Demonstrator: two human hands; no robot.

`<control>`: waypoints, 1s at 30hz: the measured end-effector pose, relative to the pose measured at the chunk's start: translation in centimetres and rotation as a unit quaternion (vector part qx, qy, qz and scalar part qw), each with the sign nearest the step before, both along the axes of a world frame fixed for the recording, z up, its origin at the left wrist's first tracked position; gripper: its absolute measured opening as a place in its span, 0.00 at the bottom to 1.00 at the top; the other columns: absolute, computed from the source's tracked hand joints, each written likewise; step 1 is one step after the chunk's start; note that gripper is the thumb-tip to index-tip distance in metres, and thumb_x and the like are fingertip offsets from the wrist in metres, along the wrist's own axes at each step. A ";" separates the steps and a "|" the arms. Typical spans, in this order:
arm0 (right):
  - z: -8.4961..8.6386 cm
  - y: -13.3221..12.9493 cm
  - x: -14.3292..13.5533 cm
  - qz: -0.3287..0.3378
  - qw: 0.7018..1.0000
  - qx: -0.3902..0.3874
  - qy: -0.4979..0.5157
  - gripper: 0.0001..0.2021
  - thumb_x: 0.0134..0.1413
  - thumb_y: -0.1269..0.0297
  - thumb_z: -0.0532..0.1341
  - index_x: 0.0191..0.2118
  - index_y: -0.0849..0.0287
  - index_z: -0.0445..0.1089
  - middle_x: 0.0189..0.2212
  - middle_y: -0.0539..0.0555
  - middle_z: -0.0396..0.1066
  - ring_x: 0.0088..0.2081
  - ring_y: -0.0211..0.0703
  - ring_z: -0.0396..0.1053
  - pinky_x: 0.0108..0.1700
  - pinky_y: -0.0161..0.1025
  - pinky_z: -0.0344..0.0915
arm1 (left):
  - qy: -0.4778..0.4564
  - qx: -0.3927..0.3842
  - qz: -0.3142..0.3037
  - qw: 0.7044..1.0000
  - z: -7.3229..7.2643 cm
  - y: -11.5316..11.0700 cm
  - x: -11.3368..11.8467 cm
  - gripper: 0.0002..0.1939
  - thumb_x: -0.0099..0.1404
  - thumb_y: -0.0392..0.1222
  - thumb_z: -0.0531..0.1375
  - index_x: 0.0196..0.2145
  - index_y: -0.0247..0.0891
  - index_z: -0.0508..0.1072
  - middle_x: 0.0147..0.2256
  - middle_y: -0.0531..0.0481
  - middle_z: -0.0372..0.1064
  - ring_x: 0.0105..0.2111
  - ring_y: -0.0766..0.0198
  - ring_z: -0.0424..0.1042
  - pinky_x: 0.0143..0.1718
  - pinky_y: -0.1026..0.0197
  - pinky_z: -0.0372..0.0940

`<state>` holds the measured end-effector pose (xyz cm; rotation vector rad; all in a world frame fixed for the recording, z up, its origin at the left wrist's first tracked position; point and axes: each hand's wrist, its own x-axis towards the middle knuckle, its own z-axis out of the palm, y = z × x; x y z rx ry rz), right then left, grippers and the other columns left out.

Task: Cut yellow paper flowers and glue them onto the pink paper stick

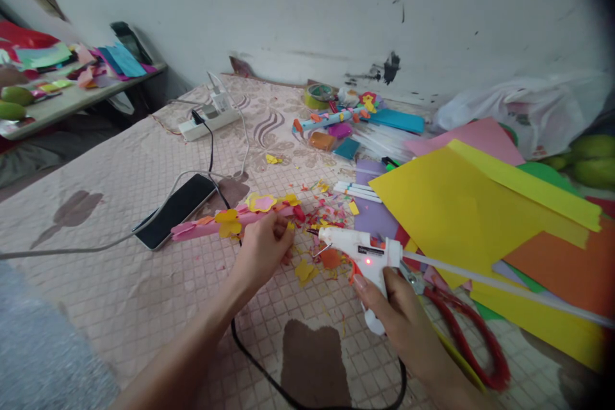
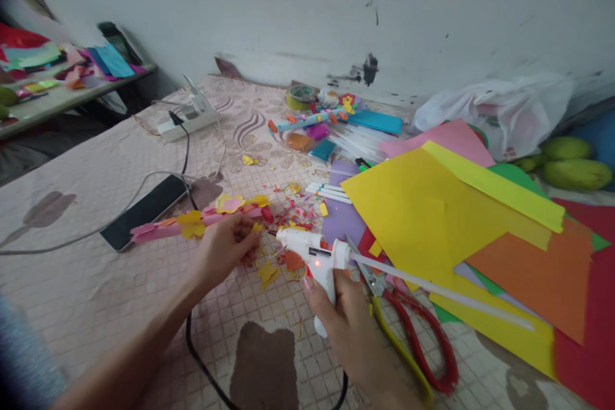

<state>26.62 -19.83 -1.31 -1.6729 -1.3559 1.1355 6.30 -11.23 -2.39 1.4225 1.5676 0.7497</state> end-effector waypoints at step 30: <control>-0.1 -0.1 -0.1 0.004 1.000 0.004 -0.013 0.16 0.56 0.50 0.55 0.25 0.56 0.62 0.19 0.47 0.62 0.22 0.37 0.60 0.23 0.34 0.57 | 0.166 0.154 -0.019 0.974 -0.2 -0.3 -0.1 0.07 0.59 0.36 0.55 0.36 0.37 0.68 0.29 0.51 0.72 0.25 0.66 0.71 0.26 0.66 0.62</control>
